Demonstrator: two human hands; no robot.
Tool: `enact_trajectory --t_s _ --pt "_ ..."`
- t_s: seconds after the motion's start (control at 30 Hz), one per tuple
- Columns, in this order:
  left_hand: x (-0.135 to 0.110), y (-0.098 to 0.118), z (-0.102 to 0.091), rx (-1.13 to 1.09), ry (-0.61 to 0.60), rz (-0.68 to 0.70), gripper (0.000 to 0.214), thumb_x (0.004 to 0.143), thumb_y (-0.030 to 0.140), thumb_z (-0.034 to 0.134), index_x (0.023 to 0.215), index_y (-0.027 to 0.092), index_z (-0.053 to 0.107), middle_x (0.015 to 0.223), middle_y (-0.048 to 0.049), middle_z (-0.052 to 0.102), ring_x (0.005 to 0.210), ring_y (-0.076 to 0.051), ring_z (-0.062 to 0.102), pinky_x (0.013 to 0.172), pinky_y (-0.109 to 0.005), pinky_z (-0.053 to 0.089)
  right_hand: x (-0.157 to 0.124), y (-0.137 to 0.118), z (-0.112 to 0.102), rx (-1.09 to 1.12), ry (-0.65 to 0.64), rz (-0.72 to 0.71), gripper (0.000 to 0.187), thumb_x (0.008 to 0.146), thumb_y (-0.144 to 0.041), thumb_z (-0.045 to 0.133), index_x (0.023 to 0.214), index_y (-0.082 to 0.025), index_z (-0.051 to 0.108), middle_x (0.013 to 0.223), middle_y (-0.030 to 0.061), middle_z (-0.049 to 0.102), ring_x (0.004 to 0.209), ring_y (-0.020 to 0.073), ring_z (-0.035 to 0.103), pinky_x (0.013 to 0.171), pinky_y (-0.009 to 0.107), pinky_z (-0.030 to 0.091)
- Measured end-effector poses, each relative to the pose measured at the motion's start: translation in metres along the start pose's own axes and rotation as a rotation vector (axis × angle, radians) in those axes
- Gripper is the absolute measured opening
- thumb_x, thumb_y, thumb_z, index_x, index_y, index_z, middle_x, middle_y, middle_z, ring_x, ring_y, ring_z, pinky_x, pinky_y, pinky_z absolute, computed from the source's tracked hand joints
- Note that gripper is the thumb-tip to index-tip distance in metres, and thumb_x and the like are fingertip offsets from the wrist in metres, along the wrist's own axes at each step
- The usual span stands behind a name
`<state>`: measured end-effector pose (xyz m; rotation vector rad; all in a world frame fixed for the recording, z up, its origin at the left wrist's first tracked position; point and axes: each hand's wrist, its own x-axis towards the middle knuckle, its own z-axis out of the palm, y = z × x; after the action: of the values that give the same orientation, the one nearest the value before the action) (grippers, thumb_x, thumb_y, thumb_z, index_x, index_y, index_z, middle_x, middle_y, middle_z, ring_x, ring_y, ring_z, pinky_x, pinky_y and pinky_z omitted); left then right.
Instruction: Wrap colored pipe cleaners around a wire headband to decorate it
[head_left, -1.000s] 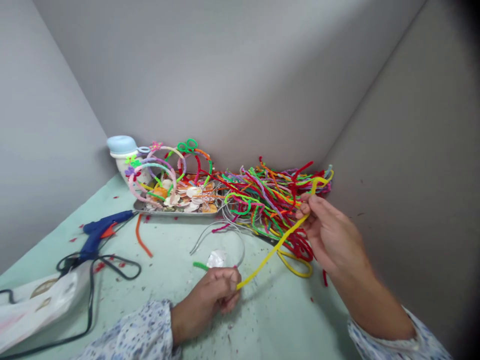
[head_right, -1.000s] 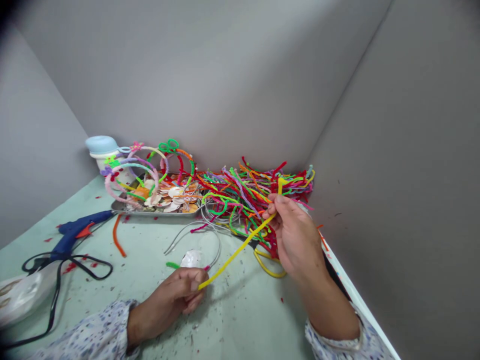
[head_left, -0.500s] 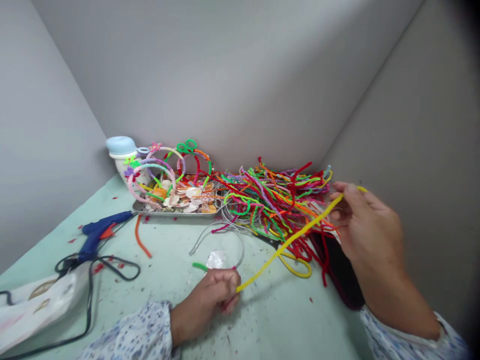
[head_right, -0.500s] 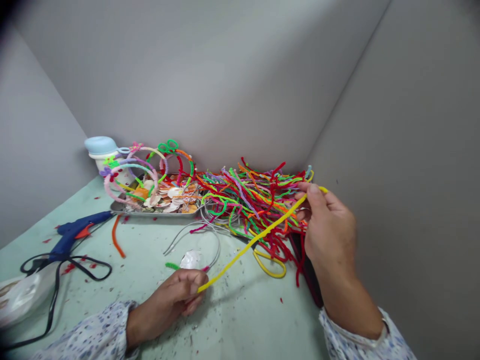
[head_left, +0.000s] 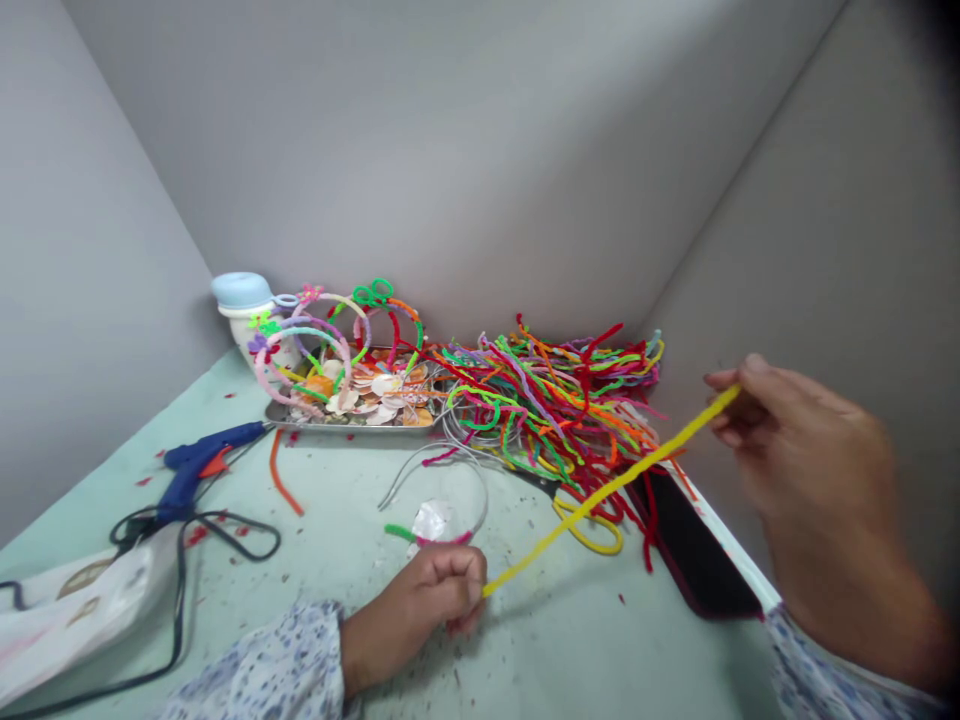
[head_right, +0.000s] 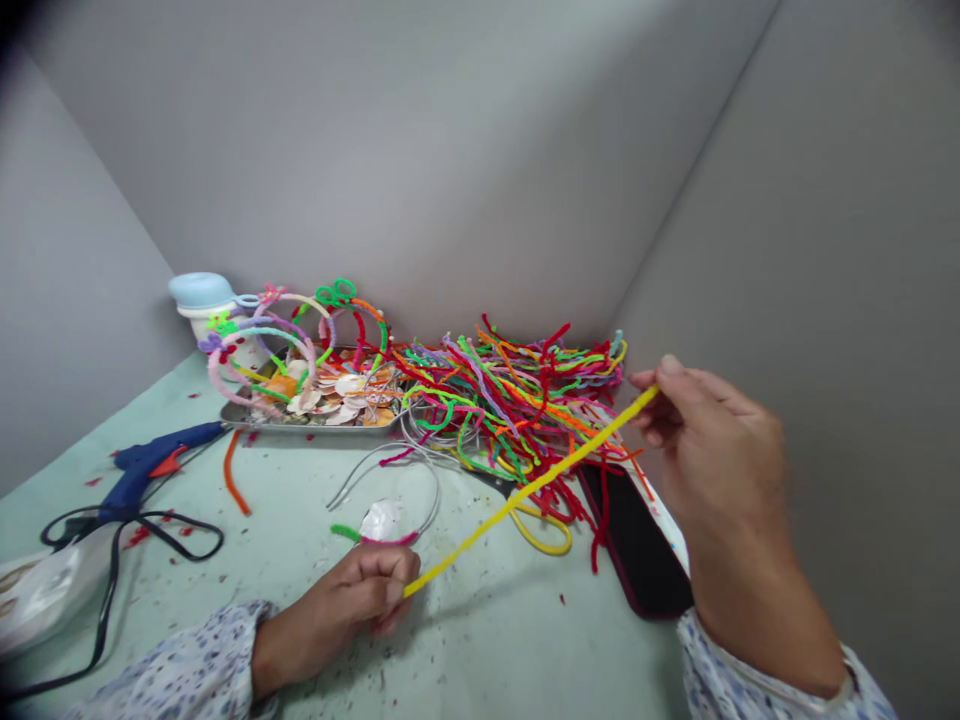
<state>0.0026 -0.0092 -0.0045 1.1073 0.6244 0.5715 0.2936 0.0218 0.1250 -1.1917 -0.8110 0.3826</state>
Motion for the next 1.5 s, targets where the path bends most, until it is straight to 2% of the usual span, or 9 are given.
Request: enact_trajectory --t_s 0.3,0.57,0.73,0.83,0.97,1.03,1.23,1.37,1.5 --pt "-0.001 0.005 -0.002 -0.256 -0.037 -0.023 0.023 0.068 0.027 0.056 0.055 0.018 0.039 0.043 0.0058 0.034 0.041 -0.006 0.026 0.043 -0.023 0.014 0.008 -0.012 -0.028 -0.45 -0.101 -0.096 0.034 0.074 -0.03 0.066 0.044 -0.019 0.053 0.044 -0.0019 0.042 0.043 0.0093 0.035 0.042 0.026 0.023" --pt "-0.001 0.011 -0.003 -0.33 -0.077 -0.033 0.019 0.069 0.025 0.056 0.058 0.017 0.042 0.045 0.0054 0.035 0.043 -0.007 0.029 0.046 -0.024 0.017 0.023 -0.003 -0.03 0.077 -0.186 0.296 0.032 0.064 -0.02 0.065 0.043 -0.021 0.04 0.044 -0.0043 0.03 0.038 0.0066 0.024 0.036 0.025 0.014" --pt "-0.001 0.012 0.0 -0.197 -0.028 -0.006 0.027 0.071 0.032 0.058 0.058 0.018 0.039 0.046 0.0059 0.035 0.044 -0.007 0.026 0.046 -0.023 0.016 0.016 -0.004 -0.019 0.27 -0.158 0.467 0.034 0.073 -0.018 0.054 0.047 -0.021 0.032 0.041 -0.0065 0.025 0.035 0.0061 0.02 0.036 0.026 0.013" --pt "-0.002 0.013 0.001 0.036 0.055 0.025 0.026 0.073 0.031 0.055 0.057 0.018 0.039 0.05 0.0051 0.036 0.048 -0.008 0.028 0.049 -0.023 0.02 0.014 0.0 -0.015 0.345 -0.181 0.481 0.036 0.075 -0.017 0.05 0.048 -0.022 0.028 0.04 -0.0075 0.022 0.034 0.0059 0.017 0.036 0.026 0.011" --pt "-0.008 0.02 0.007 0.55 0.223 0.253 0.024 0.078 0.02 0.052 0.058 0.018 0.039 0.059 0.0022 0.04 0.058 -0.011 0.035 0.056 -0.025 0.025 0.014 0.007 -0.013 0.4 -0.103 0.502 0.035 0.074 -0.016 0.052 0.048 -0.021 0.029 0.04 -0.0074 0.024 0.034 0.0058 0.019 0.036 0.025 0.011" --pt "-0.011 0.023 0.011 0.719 0.241 0.384 0.023 0.079 0.015 0.05 0.059 0.018 0.04 0.061 0.0009 0.042 0.06 -0.013 0.039 0.058 -0.026 0.025 0.015 0.012 -0.013 0.401 -0.072 0.519 0.035 0.075 -0.016 0.052 0.048 -0.021 0.03 0.039 -0.0073 0.026 0.034 0.0057 0.02 0.036 0.025 0.013" --pt "-0.013 0.02 0.01 0.749 0.312 0.469 0.024 0.087 0.019 0.047 0.063 0.019 0.041 0.063 0.0001 0.042 0.062 -0.014 0.041 0.06 -0.028 0.026 0.017 0.03 -0.006 0.353 -0.109 0.523 0.037 0.079 -0.019 0.055 0.049 -0.022 0.033 0.039 -0.0078 0.028 0.034 0.006 0.021 0.036 0.024 0.018" --pt "-0.009 0.013 0.004 0.502 0.367 0.397 0.03 0.093 0.032 0.041 0.066 0.019 0.043 0.067 0.0004 0.041 0.065 -0.015 0.039 0.062 -0.027 0.029 0.012 0.032 -0.001 0.328 -0.319 0.568 0.034 0.08 -0.039 0.063 0.056 -0.019 0.049 0.045 -0.0055 0.039 0.037 0.0061 0.029 0.035 0.02 0.02" --pt "-0.007 0.01 0.002 0.347 0.405 0.377 0.03 0.094 0.036 0.042 0.07 0.018 0.047 0.07 0.0004 0.043 0.068 -0.014 0.04 0.066 -0.026 0.032 -0.009 0.033 0.005 0.038 -0.647 0.535 0.035 0.07 -0.049 0.073 0.076 -0.015 0.067 0.055 -0.0018 0.054 0.042 0.0071 0.042 0.036 0.018 0.029"
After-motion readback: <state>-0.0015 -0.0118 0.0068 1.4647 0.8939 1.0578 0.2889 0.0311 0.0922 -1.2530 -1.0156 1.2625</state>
